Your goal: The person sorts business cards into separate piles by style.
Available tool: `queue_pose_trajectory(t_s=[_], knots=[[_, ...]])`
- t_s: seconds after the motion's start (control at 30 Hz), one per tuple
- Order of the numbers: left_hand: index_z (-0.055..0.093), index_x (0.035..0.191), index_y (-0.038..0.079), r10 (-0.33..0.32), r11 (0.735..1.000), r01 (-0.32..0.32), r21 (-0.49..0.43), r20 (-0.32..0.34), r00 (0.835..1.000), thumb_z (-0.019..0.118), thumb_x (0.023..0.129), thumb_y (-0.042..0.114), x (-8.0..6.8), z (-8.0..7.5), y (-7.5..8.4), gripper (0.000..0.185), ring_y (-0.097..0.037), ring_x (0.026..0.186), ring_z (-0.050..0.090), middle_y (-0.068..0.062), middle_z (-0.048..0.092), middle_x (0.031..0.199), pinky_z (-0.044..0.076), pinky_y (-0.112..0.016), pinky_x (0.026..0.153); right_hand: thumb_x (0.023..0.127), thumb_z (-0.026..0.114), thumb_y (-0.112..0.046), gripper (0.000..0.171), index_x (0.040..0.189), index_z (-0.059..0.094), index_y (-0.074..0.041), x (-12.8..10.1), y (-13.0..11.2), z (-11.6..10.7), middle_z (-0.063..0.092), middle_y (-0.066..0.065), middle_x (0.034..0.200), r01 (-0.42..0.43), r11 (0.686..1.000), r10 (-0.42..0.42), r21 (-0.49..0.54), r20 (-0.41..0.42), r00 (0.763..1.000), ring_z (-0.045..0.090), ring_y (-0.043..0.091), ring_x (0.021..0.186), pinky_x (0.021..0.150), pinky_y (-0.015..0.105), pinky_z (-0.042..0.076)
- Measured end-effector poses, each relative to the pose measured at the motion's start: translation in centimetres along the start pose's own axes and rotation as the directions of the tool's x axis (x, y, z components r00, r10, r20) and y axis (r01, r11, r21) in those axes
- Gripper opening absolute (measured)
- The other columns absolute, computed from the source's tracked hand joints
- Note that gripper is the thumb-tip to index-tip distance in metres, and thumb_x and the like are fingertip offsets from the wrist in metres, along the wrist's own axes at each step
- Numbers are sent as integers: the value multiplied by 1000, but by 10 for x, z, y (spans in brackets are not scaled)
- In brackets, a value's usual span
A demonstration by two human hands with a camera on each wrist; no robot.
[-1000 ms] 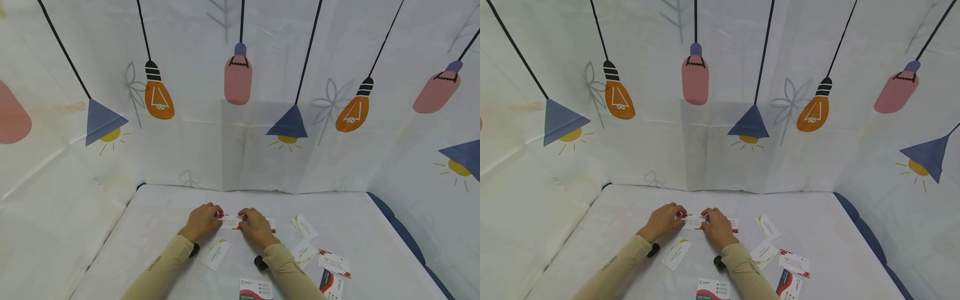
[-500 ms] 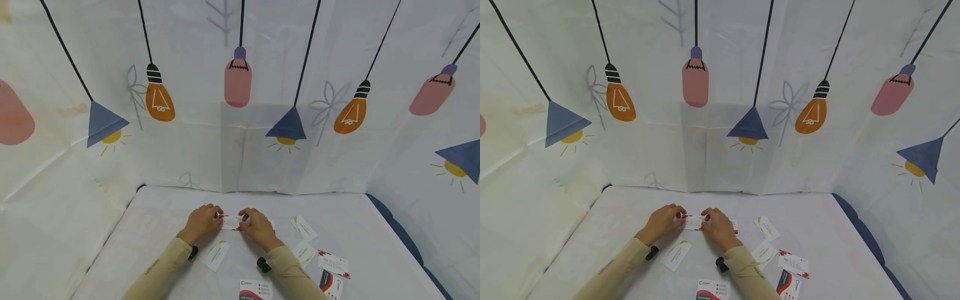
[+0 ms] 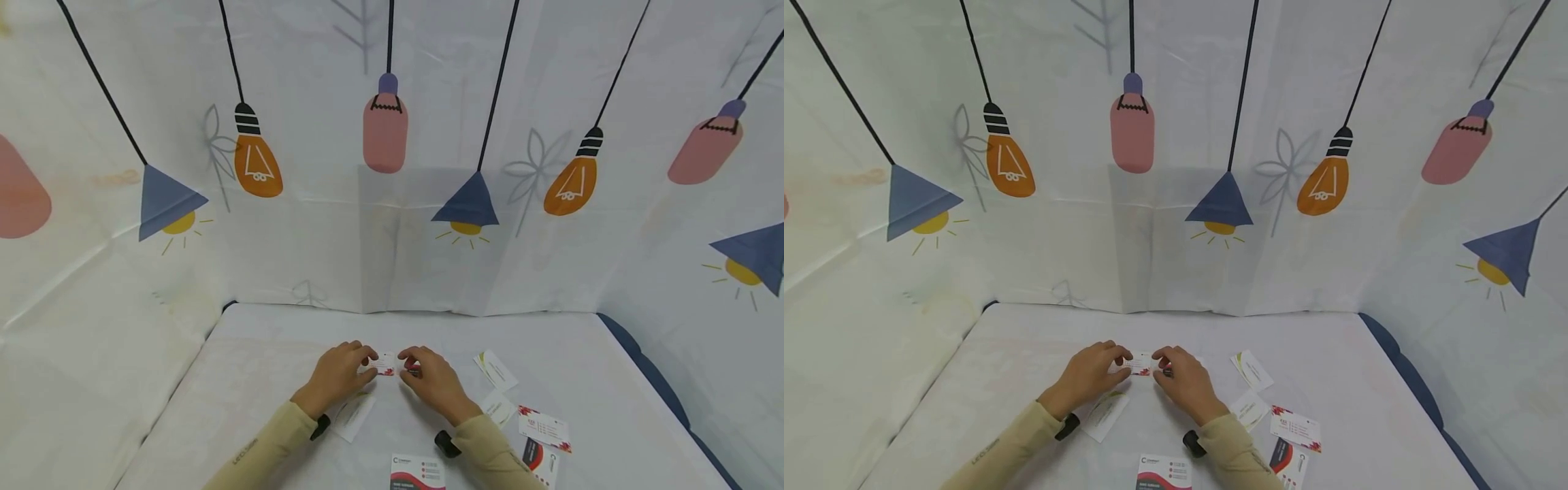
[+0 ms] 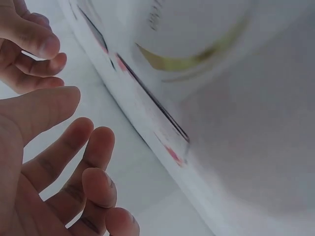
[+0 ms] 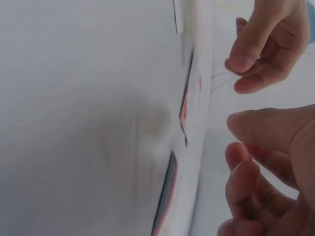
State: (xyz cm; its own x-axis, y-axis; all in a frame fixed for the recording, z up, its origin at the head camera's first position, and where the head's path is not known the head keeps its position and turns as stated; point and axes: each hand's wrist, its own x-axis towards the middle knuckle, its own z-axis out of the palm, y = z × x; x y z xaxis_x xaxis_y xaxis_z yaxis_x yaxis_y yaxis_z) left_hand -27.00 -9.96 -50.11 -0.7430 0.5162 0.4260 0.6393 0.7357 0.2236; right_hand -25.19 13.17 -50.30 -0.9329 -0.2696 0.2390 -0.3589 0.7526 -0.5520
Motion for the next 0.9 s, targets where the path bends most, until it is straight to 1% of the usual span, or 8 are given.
queue_pose_trajectory(t_s=[0.07, 0.17, 0.23, 0.33, 0.5, 0.6, 0.73, 0.9], knots=[[74, 101, 15, 20, 1000, -20, -9, -12, 1000, 81, 86, 25, 1, 0, 6, 19, -14, 71, 58, 1, 65, 84, 48, -28, 60, 89, 77, -20, 26, 114, 70, -18, -4, 1, -4, 66, -5, 97, 6, 1000, -6, -10, 1, 1000, 55, 8, 75, 67, 30, 47], [74, 102, 16, 54, 998, -55, -13, -25, 998, 81, 87, 27, 3, 2, 15, 20, -14, 72, 58, 1, 65, 85, 48, -28, 61, 88, 79, -19, 28, 115, 70, -17, -11, 4, -10, 67, -3, 99, 36, 999, -36, -32, -3, 999, 52, 6, 71, 64, 27, 45], [74, 103, 17, 70, 997, -71, -17, -20, 997, 79, 88, 29, 4, 4, 20, 19, -13, 74, 58, 2, 66, 86, 48, -28, 62, 88, 80, -19, 30, 115, 69, -17, -16, 5, -14, 68, -3, 101, 50, 998, -50, -39, -2, 999, 50, 6, 69, 61, 26, 44], [74, 103, 17, 101, 995, -101, -13, -13, 995, 77, 89, 29, 7, 5, 29, 18, -11, 74, 58, 3, 65, 86, 47, -27, 63, 88, 80, -21, 32, 117, 68, -18, -25, 8, -23, 67, -3, 104, 39, 998, -38, -47, 14, 999, 48, 4, 66, 58, 25, 42], [75, 101, 16, 152, 988, -152, -10, -19, 988, 79, 87, 30, 15, 6, 45, 20, -8, 68, 53, 4, 63, 82, 42, -21, 59, 87, 81, -22, 33, 117, 68, -19, -38, 17, -36, 67, -4, 105, -3, 998, 5, -59, 28, 1000, 47, 4, 66, 57, 24, 42], [75, 101, 17, 168, 986, -168, -3, -17, 986, 80, 86, 31, 19, 8, 52, 22, -8, 68, 52, 6, 62, 83, 40, -20, 57, 86, 82, -21, 34, 117, 68, -20, -44, 22, -42, 66, -7, 104, -13, 998, 14, -67, 19, 1000, 46, 3, 66, 57, 24, 42], [75, 102, 17, 178, 984, -178, -20, -15, 984, 81, 86, 32, 25, 11, 63, 23, -7, 69, 52, 6, 63, 84, 39, -19, 57, 85, 83, -19, 36, 117, 68, -21, -54, 26, -52, 67, -9, 103, -9, 998, 8, -65, -9, 1000, 46, 1, 65, 57, 23, 42], [75, 103, 18, 192, 980, -193, -45, -14, 981, 80, 87, 33, 34, 15, 76, 22, -7, 72, 54, 6, 64, 87, 41, -19, 61, 82, 85, -14, 38, 115, 68, -20, -65, 32, -67, 68, -7, 102, 1, 999, -3, -44, -49, 999, 46, 0, 63, 58, 23, 42]])
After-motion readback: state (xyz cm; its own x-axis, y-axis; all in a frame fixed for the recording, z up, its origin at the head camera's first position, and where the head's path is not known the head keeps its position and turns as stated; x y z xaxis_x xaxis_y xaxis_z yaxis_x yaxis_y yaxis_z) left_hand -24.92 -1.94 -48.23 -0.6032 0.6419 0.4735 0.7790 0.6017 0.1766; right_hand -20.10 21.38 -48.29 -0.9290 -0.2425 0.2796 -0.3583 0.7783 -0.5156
